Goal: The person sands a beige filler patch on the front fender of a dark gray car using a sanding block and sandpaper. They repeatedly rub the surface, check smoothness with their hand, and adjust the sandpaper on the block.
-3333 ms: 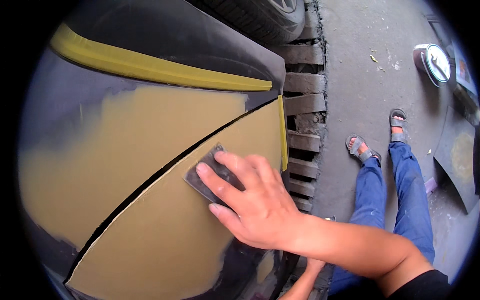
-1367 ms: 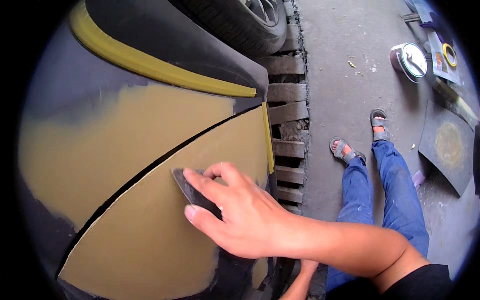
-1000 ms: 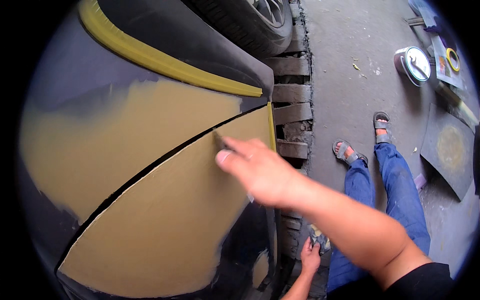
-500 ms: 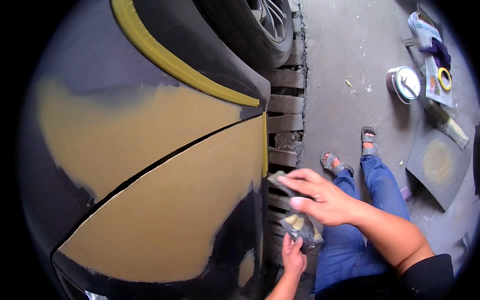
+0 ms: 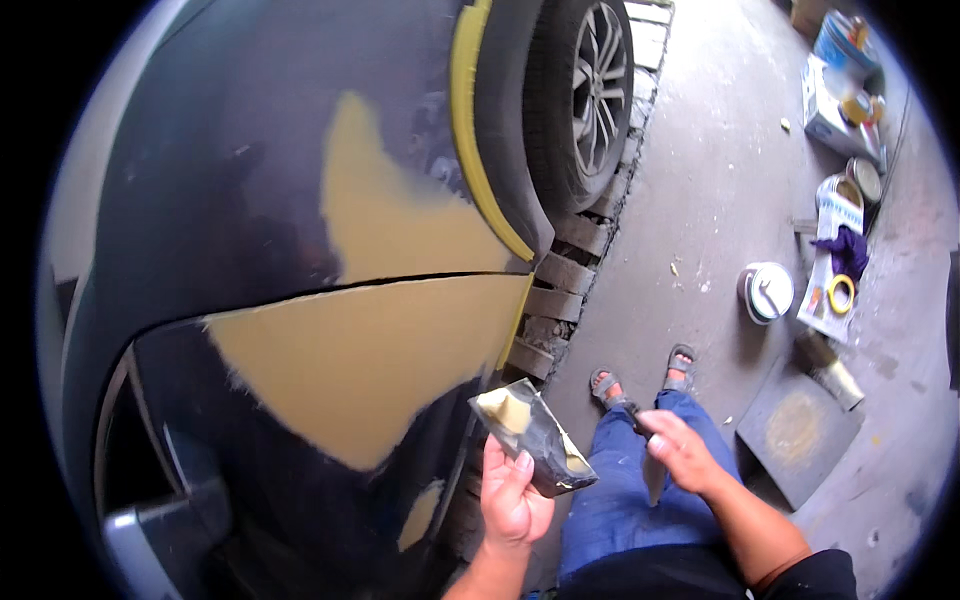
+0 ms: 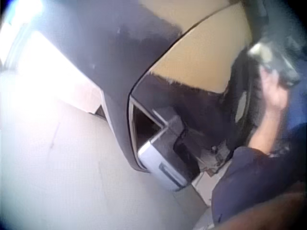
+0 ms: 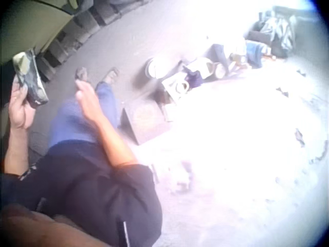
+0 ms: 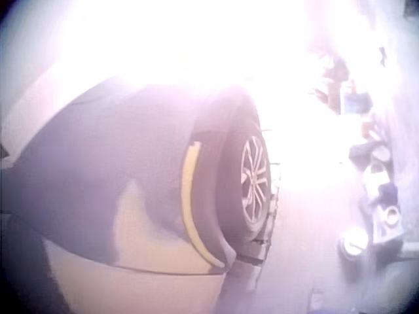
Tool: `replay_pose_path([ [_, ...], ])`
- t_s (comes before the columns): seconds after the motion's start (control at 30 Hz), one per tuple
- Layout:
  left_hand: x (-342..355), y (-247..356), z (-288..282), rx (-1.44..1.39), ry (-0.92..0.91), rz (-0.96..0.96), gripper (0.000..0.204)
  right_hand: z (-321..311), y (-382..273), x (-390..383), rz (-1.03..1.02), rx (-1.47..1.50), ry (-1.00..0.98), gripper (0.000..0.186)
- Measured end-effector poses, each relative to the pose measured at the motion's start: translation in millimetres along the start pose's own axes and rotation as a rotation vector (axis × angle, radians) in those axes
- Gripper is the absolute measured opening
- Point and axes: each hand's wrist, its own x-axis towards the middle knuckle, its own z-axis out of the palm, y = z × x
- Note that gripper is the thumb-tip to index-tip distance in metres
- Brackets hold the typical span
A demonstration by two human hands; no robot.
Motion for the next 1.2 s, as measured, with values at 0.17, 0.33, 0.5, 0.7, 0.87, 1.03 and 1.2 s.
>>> replay_pose_path([
  [0.17, -30.0, 15.7, 26.9, -0.098, -0.089, -0.228, 0.05, -39.5, -74.6, -13.6, 0.421, 0.724, -0.205, 0.055],
  [0.33, -49.6, 27.6, 36.8, -0.123, -0.177, -0.31, 0.045, -13.4, -109.9, -24.4, 0.305, 0.506, -0.637, 0.033],
  [0.5, -83.8, 54.4, 44.7, -0.112, -0.314, -0.251, 0.045, -4.3, -129.8, -8.9, 0.296, 0.583, -0.308, 0.03],
  [0.7, -114.1, 65.8, 24.1, 0.033, -0.257, 0.294, 0.04, 5.1, -145.6, -39.4, 0.159, 0.482, 0.047, 0.033],
  [0.87, -135.5, 59.3, 1.1, -0.071, -0.188, 0.553, 0.044, 54.1, -180.5, -96.6, -0.024, 0.255, 0.016, 0.063],
  [1.03, -158.5, 58.6, 9.5, -0.123, -0.129, 0.632, 0.047, 94.1, -184.7, -122.0, -0.162, 0.061, -0.027, 0.061],
  [1.2, -172.8, 55.8, 22.0, -0.127, -0.276, 0.747, 0.051, 100.6, -201.1, -124.2, -0.2, 0.022, 0.006, 0.058],
])
